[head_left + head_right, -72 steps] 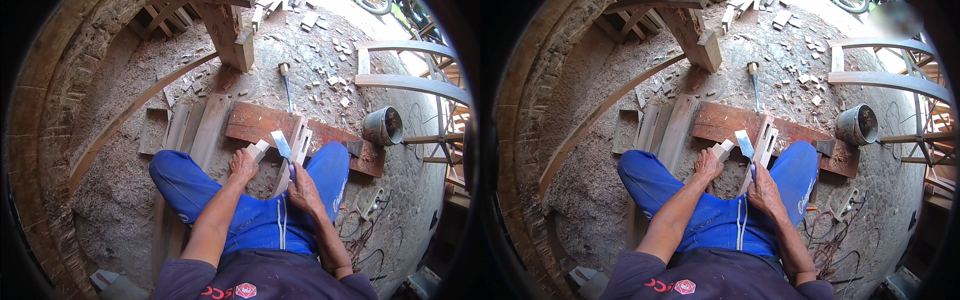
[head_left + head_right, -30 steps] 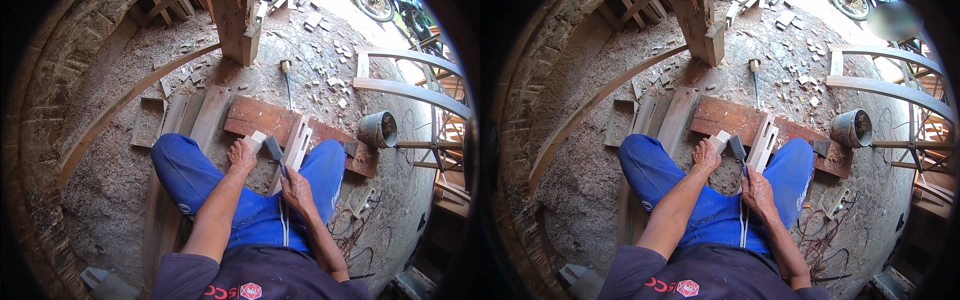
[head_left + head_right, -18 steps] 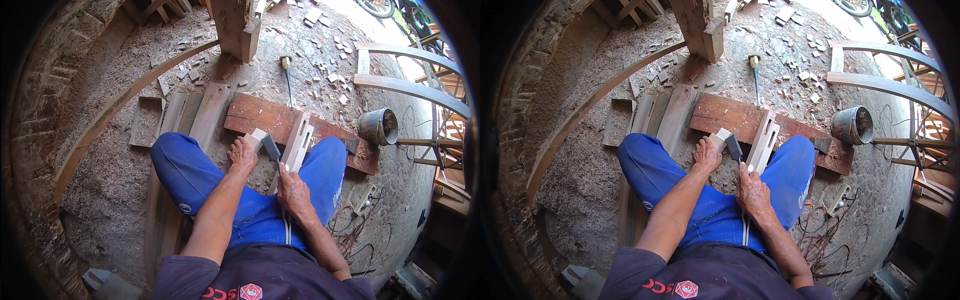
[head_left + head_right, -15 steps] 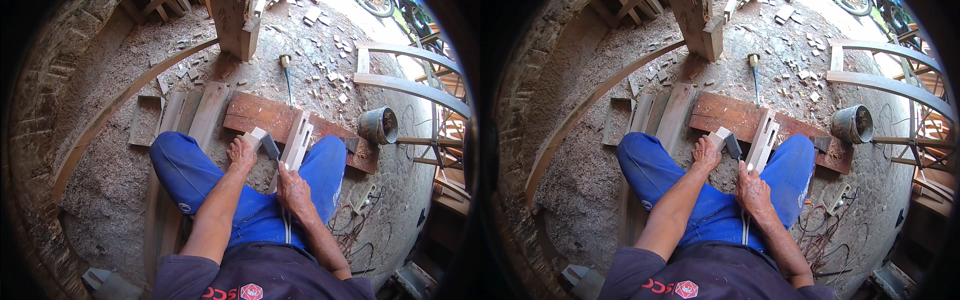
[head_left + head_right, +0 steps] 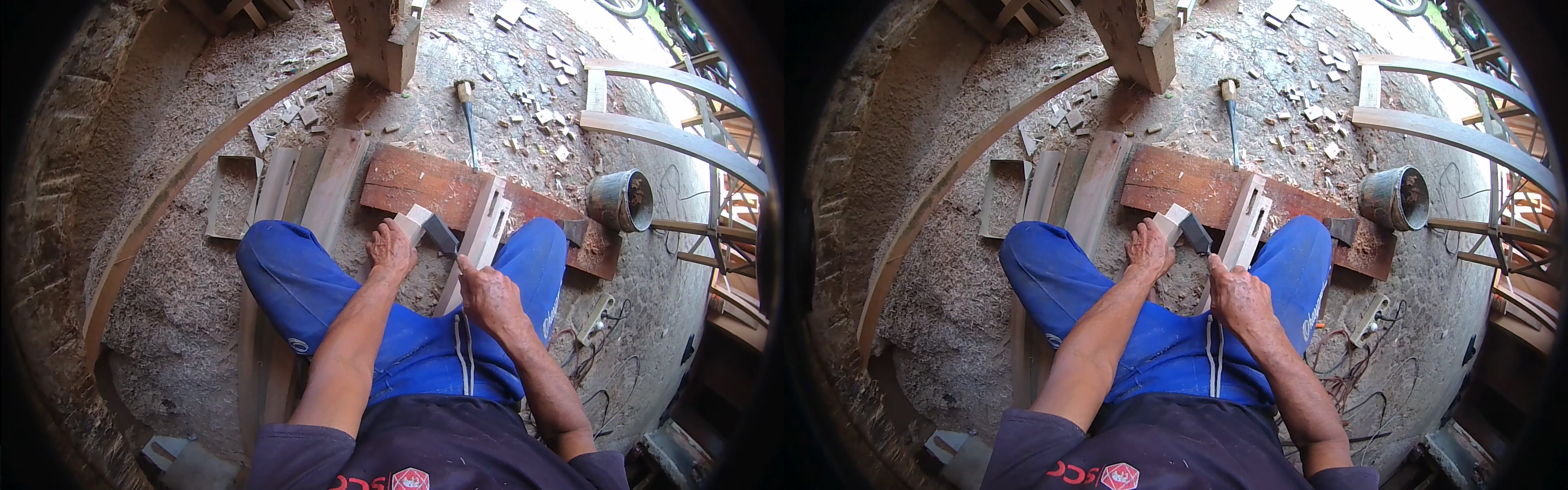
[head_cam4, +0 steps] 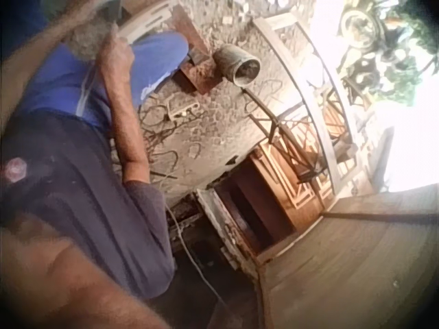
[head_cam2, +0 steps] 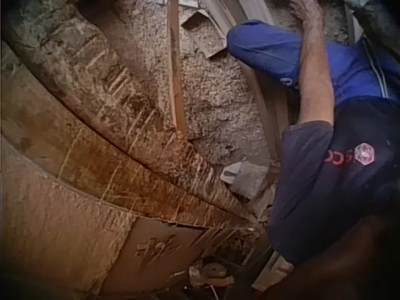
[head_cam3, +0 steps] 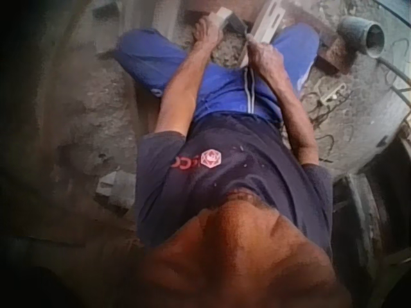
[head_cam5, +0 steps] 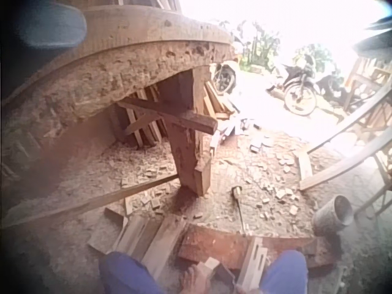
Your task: The person sits on the floor and uses a chisel and mallet to carve a wooden plank. They repeatedly strike the chisel to remove wood shavings, then switch to a hand saw to cut the plank. The person continues to refine the wood with the chisel and mallet throughout the clip.
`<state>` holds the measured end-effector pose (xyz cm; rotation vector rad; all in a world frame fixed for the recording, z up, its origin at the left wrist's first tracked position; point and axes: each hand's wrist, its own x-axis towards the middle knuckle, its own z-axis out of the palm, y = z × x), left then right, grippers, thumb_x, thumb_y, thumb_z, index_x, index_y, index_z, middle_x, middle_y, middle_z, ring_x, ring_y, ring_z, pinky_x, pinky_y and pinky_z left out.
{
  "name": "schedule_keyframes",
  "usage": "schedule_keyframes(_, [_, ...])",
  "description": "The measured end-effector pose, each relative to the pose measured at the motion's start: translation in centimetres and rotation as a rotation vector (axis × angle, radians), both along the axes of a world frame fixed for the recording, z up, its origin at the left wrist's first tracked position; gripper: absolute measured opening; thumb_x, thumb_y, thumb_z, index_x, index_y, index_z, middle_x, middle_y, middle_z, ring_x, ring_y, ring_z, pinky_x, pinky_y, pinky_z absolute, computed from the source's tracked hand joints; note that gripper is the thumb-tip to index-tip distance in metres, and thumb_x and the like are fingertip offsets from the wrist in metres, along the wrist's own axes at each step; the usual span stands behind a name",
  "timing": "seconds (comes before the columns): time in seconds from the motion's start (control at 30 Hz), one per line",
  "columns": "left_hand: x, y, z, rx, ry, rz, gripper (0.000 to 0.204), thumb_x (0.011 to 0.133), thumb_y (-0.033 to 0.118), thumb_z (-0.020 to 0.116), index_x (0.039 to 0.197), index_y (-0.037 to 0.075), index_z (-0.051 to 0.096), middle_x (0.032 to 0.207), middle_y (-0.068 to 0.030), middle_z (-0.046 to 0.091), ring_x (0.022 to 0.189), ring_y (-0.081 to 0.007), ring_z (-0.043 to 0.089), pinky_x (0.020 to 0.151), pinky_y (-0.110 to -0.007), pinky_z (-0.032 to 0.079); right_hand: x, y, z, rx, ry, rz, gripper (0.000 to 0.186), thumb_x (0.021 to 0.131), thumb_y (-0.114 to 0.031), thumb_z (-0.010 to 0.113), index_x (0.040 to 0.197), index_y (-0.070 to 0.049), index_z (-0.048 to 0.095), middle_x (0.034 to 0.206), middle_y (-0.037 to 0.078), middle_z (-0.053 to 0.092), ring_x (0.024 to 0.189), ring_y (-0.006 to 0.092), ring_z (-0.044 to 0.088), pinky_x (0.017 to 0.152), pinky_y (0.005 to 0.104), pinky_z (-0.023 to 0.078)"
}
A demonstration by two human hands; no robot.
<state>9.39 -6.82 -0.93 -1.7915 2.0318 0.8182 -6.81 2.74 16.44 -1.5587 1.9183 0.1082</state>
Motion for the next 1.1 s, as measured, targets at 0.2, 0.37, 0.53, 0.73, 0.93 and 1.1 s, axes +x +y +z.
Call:
schedule_keyframes(0.2, [0.0,0.0,0.2,0.003,0.017,-0.002,0.091,0.079,0.035,0.083,0.143,-0.007,0.033,0.132,-0.0204,0.053,0.126,-0.0365,0.056,0.101,-0.052,0.050,0.3,-1.7,-3.3,-0.021,-0.024,0.044,0.036,0.101,-0.020,0.051,0.135,-0.008,0.058,0.087,0.028,0.070,0.083,0.0478,0.071,0.074,0.0568,0.057])
schedule_keyframes(0.37, [-0.1,-1.0,-0.5,-0.052,0.050,0.021,0.087,0.079,0.030,0.082,0.141,-0.006,0.034,0.131,-0.0208,0.053,0.124,-0.0378,0.056,0.099,-0.055,0.050,-0.1,-2.9,-1.8,-0.022,-0.041,0.084,0.034,0.099,-0.016,0.051,0.131,-0.007,0.057,0.085,0.029,0.070,0.082,0.0452,0.073,0.072,0.0553,0.059])
schedule_keyframes(0.53, [0.1,0.1,-0.2,-0.014,0.058,0.020,0.088,0.079,0.030,0.083,0.142,-0.007,0.034,0.130,-0.0208,0.053,0.125,-0.0375,0.056,0.099,-0.054,0.050,-0.6,-2.0,-0.1,0.015,0.009,0.103,0.037,0.100,-0.017,0.052,0.135,-0.006,0.057,0.082,0.027,0.070,0.080,0.0446,0.072,0.070,0.0551,0.058])
schedule_keyframes(0.73, [-0.1,-0.3,-0.4,-0.002,0.047,0.011,0.090,0.078,0.030,0.083,0.143,-0.007,0.033,0.133,-0.0214,0.052,0.126,-0.0380,0.055,0.100,-0.056,0.049,-0.4,-3.3,-3.6,-0.050,-0.014,0.101,0.032,0.098,-0.013,0.051,0.129,-0.006,0.056,0.080,0.026,0.070,0.079,0.0451,0.072,0.069,0.0555,0.058])
schedule_keyframes(0.93, [0.2,0.0,-0.1,-0.015,0.035,0.001,0.089,0.079,0.031,0.082,0.143,-0.006,0.033,0.134,-0.0218,0.051,0.127,-0.0379,0.055,0.100,-0.056,0.050,-1.2,-3.9,-3.4,-0.071,-0.044,0.160,0.025,0.098,-0.012,0.049,0.121,-0.006,0.058,0.080,0.027,0.070,0.083,0.0429,0.074,0.069,0.0545,0.059])
schedule_keyframes(1.1, [0.3,0.2,-0.4,-0.033,0.033,-0.008,0.089,0.079,0.031,0.081,0.143,-0.007,0.033,0.132,-0.0220,0.053,0.125,-0.0382,0.056,0.098,-0.056,0.051,-1.7,-3.9,-0.1,0.006,0.007,0.181,0.021,0.099,-0.013,0.048,0.116,-0.005,0.057,0.080,0.026,0.071,0.082,0.0422,0.074,0.068,0.0526,0.060])
